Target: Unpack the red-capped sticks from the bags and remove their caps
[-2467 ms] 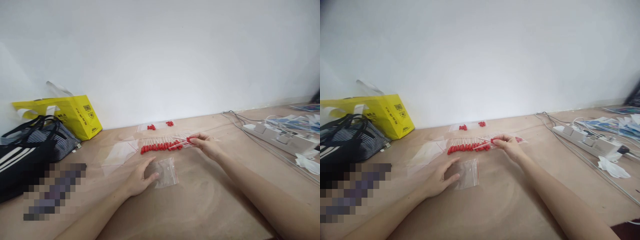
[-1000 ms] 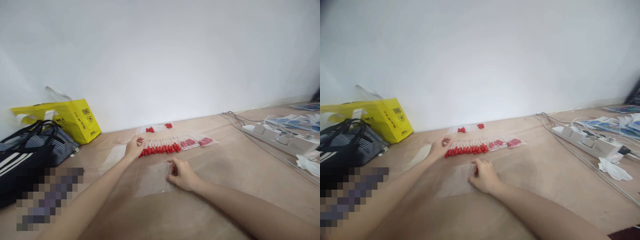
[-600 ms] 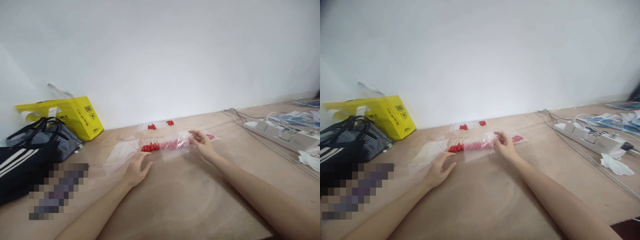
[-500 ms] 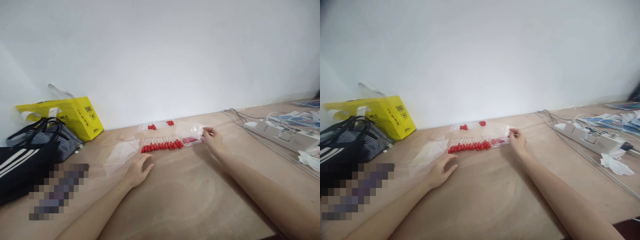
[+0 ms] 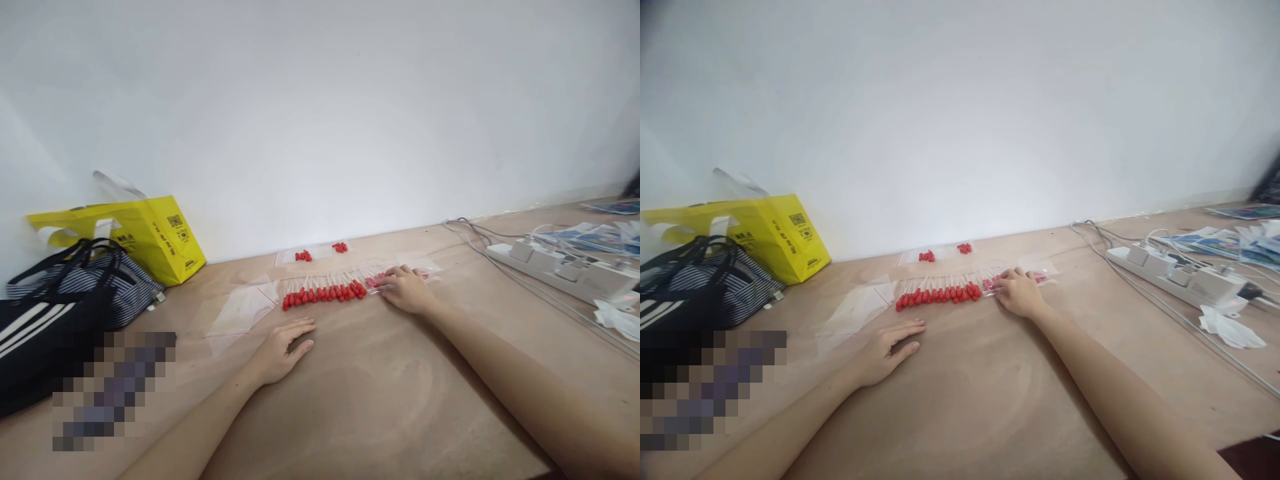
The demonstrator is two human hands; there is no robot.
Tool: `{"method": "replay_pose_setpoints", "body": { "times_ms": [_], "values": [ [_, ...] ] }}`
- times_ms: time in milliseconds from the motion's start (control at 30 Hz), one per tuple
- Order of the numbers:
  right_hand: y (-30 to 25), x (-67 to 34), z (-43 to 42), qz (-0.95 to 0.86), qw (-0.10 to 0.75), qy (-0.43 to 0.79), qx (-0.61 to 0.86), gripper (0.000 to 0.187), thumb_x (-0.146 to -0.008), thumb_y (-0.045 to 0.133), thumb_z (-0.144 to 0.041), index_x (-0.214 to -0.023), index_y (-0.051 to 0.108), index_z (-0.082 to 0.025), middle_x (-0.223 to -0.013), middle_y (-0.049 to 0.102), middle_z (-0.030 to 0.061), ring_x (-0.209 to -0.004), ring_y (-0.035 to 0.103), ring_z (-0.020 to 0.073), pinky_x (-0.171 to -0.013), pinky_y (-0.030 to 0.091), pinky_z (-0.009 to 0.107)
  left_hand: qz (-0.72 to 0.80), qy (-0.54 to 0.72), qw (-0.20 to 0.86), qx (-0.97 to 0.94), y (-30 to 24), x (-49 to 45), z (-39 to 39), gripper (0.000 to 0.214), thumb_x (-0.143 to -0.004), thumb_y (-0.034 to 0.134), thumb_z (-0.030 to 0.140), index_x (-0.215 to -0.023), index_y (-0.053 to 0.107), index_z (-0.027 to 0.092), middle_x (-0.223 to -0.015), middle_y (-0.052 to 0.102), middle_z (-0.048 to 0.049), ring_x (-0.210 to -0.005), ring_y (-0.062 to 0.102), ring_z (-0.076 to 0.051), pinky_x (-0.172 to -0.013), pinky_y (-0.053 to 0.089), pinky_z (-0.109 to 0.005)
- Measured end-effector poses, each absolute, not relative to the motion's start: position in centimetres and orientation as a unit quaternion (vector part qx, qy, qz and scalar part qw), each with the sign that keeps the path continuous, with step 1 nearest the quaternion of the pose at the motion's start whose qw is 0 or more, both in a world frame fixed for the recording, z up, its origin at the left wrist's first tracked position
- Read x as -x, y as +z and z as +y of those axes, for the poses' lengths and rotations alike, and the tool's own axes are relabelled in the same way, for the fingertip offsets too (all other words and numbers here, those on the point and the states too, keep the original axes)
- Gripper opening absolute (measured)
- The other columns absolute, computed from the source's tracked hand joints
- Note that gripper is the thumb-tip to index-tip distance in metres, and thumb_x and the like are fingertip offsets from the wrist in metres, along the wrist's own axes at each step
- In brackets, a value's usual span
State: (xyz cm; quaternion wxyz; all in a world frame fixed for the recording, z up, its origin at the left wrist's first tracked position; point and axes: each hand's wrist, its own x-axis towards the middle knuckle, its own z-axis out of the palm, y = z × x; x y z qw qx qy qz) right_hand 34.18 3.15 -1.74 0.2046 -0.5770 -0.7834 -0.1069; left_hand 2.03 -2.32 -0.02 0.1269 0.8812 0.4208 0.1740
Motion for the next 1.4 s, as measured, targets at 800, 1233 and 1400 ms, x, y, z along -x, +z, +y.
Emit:
{"method": "replay_pose_setpoints", "body": {
  "times_ms": [800, 1233, 1400],
  "values": [
    [-1.9, -26.9, -1.6, -0.745, 0.527, 0.121, 0.389, 0.008, -0.088, 0.028, -0.028, -0.083, 0.028, -0.021, -0.076, 0.061, 0.0067, -0.063, 0.062, 0.0145, -0.055, 0.047, 0.026, 0.436, 0.389, 0.111, -0.804, 0.1, -2.2, -2.5, 0.045, -0.083, 0.041, 0.036, -0.124, 0.033, 0.020, -0.125, 0.046, -0.0083, -0.116, 0.041, -0.021, -0.098, 0.033, -0.039],
    [-1.7, -26.1, -2.5, -0.924, 0.276, 0.059, 0.258, 0.020, -0.079, 0.034, -0.007, -0.088, 0.048, -0.017, -0.112, 0.053, 0.0108, -0.103, 0.048, 0.0166, -0.084, 0.039, 0.031, 0.373, 0.143, 0.226, -0.888, 1.4, -3.4, -5.4, 0.074, -0.066, 0.060, 0.048, -0.129, 0.030, 0.022, -0.134, 0.034, -0.0087, -0.120, 0.034, -0.029, -0.099, 0.030, -0.043],
    [-1.4, -25.8, -2.9, -0.828, 0.292, 0.059, 0.474, 0.016, -0.081, 0.040, -0.018, -0.083, 0.056, -0.019, -0.093, 0.059, 0.0055, -0.091, 0.050, 0.0187, -0.079, 0.035, 0.035, 0.396, 0.139, 0.202, -0.885, 1.2, -3.2, -4.8, 0.071, -0.067, 0.060, 0.039, -0.128, 0.030, 0.019, -0.130, 0.040, -0.0096, -0.117, 0.039, -0.027, -0.098, 0.032, -0.041]
  ]
}}
